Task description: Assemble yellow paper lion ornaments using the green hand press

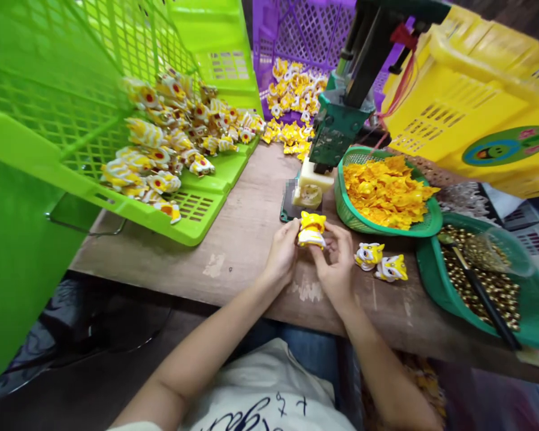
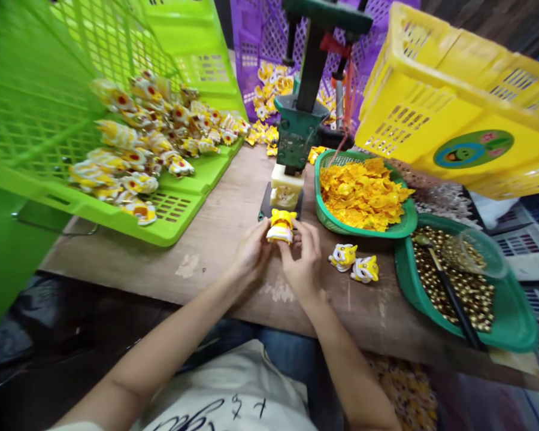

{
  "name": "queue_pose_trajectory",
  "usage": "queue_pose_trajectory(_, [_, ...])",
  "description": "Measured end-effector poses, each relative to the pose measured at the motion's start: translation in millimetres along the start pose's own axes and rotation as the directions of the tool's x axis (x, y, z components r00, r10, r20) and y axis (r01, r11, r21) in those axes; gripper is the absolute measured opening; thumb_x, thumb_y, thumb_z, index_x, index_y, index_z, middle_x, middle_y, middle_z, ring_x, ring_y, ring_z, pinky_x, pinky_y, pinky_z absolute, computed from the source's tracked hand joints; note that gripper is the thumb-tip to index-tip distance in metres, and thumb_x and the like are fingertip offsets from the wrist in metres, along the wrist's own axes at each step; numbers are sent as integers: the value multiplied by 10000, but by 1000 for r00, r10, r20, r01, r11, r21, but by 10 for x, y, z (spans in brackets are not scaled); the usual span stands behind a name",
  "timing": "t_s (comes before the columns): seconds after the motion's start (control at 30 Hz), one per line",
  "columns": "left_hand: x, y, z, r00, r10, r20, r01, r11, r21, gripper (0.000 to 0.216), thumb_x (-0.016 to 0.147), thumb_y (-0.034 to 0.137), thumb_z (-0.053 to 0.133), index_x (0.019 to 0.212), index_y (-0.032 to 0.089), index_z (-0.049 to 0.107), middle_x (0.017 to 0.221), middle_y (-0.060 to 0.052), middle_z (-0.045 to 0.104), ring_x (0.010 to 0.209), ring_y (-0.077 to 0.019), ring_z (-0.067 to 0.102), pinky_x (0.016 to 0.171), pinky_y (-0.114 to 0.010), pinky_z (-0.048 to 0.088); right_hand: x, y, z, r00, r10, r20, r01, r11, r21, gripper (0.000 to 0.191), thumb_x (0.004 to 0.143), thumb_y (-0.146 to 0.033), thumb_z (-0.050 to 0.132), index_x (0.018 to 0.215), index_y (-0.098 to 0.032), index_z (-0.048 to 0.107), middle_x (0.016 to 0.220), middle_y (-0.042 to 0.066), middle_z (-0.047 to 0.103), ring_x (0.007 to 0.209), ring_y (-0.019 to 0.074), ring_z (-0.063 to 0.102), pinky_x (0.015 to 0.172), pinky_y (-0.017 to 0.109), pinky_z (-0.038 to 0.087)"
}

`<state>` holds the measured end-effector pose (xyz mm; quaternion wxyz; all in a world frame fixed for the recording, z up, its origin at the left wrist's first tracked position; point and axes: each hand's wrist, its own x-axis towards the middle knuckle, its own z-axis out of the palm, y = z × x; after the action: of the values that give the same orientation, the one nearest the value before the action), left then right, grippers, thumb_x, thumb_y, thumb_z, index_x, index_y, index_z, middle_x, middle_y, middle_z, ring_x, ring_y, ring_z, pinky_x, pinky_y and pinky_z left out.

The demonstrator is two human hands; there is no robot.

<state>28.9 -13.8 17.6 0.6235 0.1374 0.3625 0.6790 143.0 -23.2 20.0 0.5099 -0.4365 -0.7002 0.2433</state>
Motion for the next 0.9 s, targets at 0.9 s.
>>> queue_pose_trajectory(0.9, [566, 706, -246, 898, 140, 417, -409, -84, 909, 295, 909, 428, 586, 902, 169, 727, 886, -91, 758, 795, -208, 682, 689, -272, 465, 599, 316, 26, 985, -157, -75, 103, 873, -477, 292, 962, -404, 503, 1066, -174, 648, 1017, 130, 606, 968, 255, 586, 877, 412, 501])
